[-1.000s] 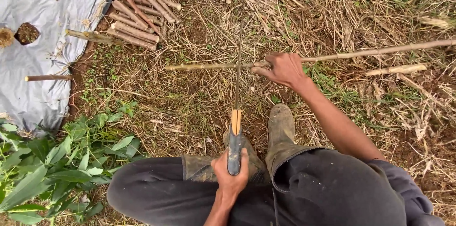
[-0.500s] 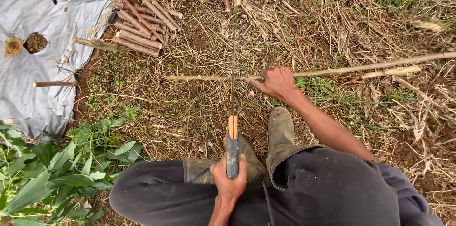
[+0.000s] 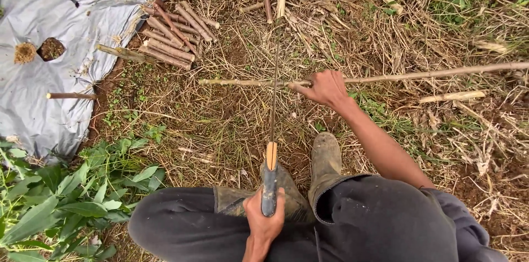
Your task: Using a hand saw to cut long wooden branches into smaller segments in an agricultural field.
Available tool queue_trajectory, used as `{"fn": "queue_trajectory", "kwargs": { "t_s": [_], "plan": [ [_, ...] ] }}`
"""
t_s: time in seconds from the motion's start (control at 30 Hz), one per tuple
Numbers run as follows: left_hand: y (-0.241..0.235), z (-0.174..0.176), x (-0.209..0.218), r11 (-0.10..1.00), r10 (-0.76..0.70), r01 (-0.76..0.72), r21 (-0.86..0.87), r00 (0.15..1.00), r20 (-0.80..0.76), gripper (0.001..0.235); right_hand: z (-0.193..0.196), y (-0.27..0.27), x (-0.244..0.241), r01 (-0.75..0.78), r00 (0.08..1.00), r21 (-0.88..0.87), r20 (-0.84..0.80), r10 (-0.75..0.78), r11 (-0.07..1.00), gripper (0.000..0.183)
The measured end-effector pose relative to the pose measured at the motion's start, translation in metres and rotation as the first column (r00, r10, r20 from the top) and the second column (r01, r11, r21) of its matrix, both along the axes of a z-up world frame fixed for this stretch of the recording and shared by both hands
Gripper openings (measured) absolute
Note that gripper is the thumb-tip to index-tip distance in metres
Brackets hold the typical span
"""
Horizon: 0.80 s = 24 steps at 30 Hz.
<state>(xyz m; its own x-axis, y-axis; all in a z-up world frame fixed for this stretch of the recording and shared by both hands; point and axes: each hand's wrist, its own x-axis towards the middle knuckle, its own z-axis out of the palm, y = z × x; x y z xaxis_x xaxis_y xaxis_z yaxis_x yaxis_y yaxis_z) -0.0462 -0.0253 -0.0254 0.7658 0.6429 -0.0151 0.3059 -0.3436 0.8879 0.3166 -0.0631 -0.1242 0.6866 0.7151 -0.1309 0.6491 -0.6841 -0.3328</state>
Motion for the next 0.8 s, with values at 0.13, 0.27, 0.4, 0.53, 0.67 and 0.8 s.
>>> {"fn": "queue_trajectory", "kwargs": {
  "t_s": [0.13,0.27,0.4,0.53,0.67,0.8],
  "plan": [
    [0.004,0.024,-0.008,0.996,0.049,-0.046,0.083,0.998,-0.045,0.032,0.001,0.001,0.002,0.039,0.999,0.034,-0.028,-0.038,0.999,0.083],
    [0.006,0.045,0.014,1.0,0.018,-0.017,0.002,0.997,-0.071,0.026,-0.008,0.003,0.001,0.003,0.993,0.076,0.121,-0.013,0.997,0.069],
    [0.002,0.063,0.008,0.995,0.024,-0.053,-0.086,0.95,-0.31,0.039,-0.006,0.003,0.005,-0.038,0.996,-0.003,0.076,0.038,0.999,0.071],
    [0.021,0.072,0.021,0.992,0.029,-0.069,-0.103,0.936,-0.352,0.044,-0.028,-0.002,-0.018,-0.033,0.999,-0.012,0.028,0.034,0.999,0.069],
    [0.023,0.07,0.031,0.988,0.0,-0.058,-0.14,0.924,-0.381,0.035,-0.048,-0.003,-0.021,0.043,0.998,-0.03,-0.038,-0.044,0.999,0.071],
    [0.02,0.061,0.015,0.988,0.129,-0.145,-0.048,0.96,-0.246,0.03,-0.038,-0.005,-0.014,-0.017,1.0,-0.064,-0.021,0.016,0.998,0.07]
  ]
}}
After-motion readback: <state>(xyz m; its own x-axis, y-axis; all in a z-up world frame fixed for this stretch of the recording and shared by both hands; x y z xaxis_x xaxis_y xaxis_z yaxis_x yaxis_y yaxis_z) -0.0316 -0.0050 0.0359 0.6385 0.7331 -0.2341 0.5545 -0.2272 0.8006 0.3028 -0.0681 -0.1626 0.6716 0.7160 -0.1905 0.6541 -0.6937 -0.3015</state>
